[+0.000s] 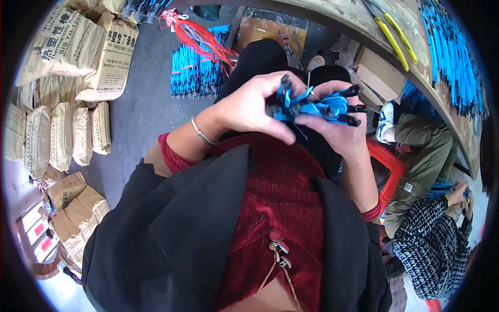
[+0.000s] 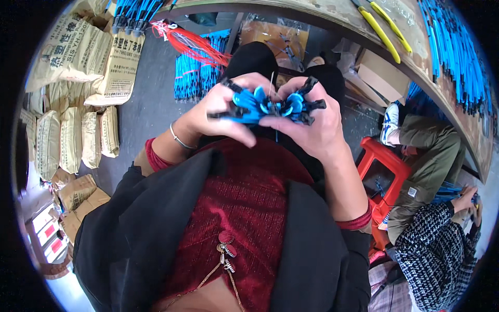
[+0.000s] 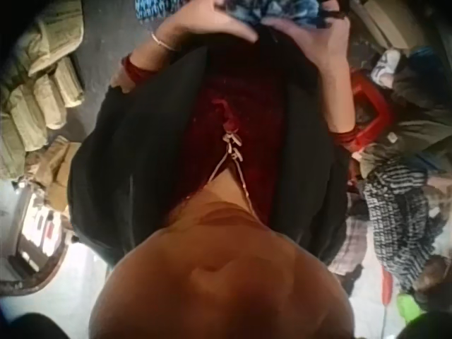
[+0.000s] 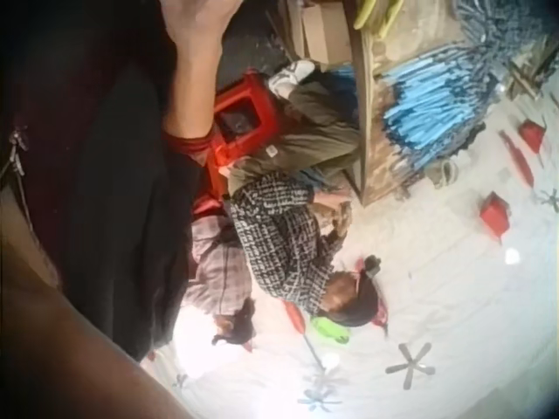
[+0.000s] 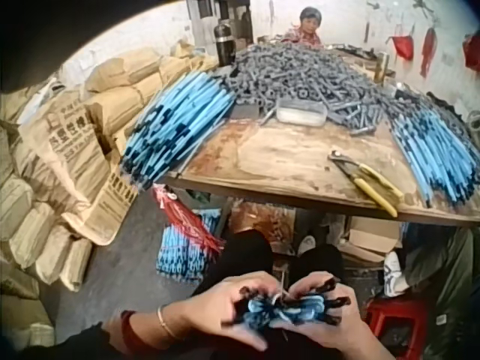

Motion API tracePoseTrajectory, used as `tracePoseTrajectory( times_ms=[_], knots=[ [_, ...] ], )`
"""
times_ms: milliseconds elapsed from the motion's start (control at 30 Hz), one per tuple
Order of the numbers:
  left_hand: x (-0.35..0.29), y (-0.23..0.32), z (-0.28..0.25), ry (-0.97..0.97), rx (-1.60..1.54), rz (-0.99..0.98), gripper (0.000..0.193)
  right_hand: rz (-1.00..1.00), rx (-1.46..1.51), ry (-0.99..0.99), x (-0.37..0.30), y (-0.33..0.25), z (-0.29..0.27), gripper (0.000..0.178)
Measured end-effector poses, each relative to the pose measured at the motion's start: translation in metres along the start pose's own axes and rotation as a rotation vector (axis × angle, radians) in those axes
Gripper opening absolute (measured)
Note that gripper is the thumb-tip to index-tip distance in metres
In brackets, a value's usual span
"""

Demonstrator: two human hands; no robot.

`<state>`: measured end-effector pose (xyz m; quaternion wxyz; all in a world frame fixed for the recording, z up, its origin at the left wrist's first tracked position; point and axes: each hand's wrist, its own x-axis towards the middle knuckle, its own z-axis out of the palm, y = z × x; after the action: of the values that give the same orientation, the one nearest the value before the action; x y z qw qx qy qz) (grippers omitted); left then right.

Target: The person assembles small blue plastic rods into a black circular base by hand at a factory workstation.

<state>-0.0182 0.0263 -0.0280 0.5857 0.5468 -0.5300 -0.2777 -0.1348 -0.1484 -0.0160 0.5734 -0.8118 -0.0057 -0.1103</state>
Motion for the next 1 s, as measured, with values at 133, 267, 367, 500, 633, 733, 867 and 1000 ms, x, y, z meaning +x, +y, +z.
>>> tracePoseTrajectory(
  times_ms=[133,267,367,500,633,733,867,1000],
  knots=[
    [0.006,-0.012,0.005,0.221,-0.2,-0.341,0.044,0.128,-0.033,0.041,0.008,-0.001,0.006,0.064],
    [0.009,-0.032,-0.017,0.131,-0.205,-0.048,0.032,-0.108,0.192,-0.029,0.028,0.009,-0.02,0.094],
    [0.006,-0.029,-0.025,0.078,-0.26,0.052,0.029,-0.156,0.278,-0.078,0.026,0.044,-0.033,0.114],
    [0.001,-0.027,-0.022,0.147,-0.314,-0.166,0.025,0.038,0.272,-0.158,0.015,0.07,-0.01,0.128],
    [0.008,-0.021,-0.015,0.315,-0.23,-0.191,0.024,0.098,0.422,-0.173,0.015,0.06,0.014,0.11],
    [0.012,-0.028,-0.017,0.28,-0.296,-0.176,0.023,0.191,0.458,-0.06,0.022,0.059,0.007,0.093],
    [0.024,-0.03,-0.017,0.124,-0.314,-0.116,0.025,0.302,0.567,-0.329,0.026,0.073,-0.006,0.062],
    [0.022,-0.029,-0.019,-0.049,-0.306,-0.113,0.035,0.255,0.403,-0.393,0.026,0.071,-0.003,0.035]
  ],
)
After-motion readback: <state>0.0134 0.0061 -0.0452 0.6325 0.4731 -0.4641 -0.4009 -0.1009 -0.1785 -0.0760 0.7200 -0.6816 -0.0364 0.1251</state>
